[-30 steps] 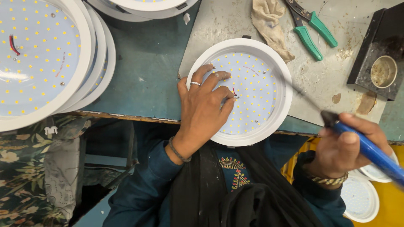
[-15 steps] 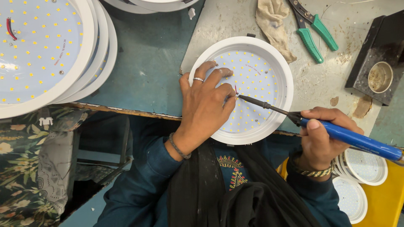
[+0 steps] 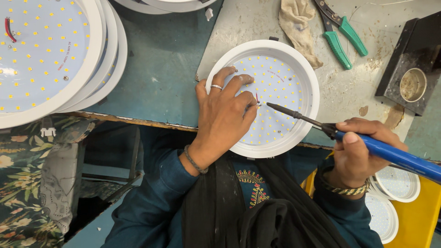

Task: The person uses a soldering iron to attach wires to the circuit board of circular LED light panels. They work on multiple units, moving finished panels aside and picking up new ones from a stack.

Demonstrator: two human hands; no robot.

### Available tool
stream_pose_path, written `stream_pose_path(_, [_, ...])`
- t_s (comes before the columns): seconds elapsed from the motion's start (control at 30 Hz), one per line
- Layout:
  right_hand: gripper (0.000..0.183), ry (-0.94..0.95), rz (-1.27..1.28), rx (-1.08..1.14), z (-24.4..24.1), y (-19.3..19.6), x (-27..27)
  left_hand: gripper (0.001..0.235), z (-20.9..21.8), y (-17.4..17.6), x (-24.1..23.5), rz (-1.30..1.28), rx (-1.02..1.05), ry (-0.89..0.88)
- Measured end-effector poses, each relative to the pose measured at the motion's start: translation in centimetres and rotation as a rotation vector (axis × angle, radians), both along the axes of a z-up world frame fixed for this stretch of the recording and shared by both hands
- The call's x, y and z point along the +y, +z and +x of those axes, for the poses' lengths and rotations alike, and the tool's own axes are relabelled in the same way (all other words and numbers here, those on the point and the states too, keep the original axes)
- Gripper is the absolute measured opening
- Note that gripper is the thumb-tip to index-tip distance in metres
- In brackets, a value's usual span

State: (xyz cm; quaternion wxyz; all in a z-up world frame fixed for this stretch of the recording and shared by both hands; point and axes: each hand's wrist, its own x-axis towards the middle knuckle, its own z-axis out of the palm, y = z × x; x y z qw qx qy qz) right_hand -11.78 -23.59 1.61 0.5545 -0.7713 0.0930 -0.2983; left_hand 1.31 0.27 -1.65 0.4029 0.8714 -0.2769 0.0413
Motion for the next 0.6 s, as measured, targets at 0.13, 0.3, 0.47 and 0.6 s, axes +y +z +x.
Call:
stream_pose_path(0.13, [0.027,0.061,0.013,0.036,-0.2,-0.4,-0.1,0.005,-0.1,-0.1,0.1,0.001,-0.032,0.001])
stream_pose_path(0.3, [0.027,0.043,0.0,0.069,-0.2,-1.0,-0.1,0.006,-0.1,-0.1,0.1,0.008,-0.038,-0.007])
stream_pose_path(0.47, [0.026,0.054,0.015,-0.014,-0.1,-1.1,-0.1,0.006,-0.1,0.1,-0.1,0.027,-0.027,0.002])
stream_pose_path(0.6, [0.025,-0.008,0.007,-0.073,0.0,-0.9,-0.2,0.006,0.0,0.0,-0.1,0.023,-0.016,0.005])
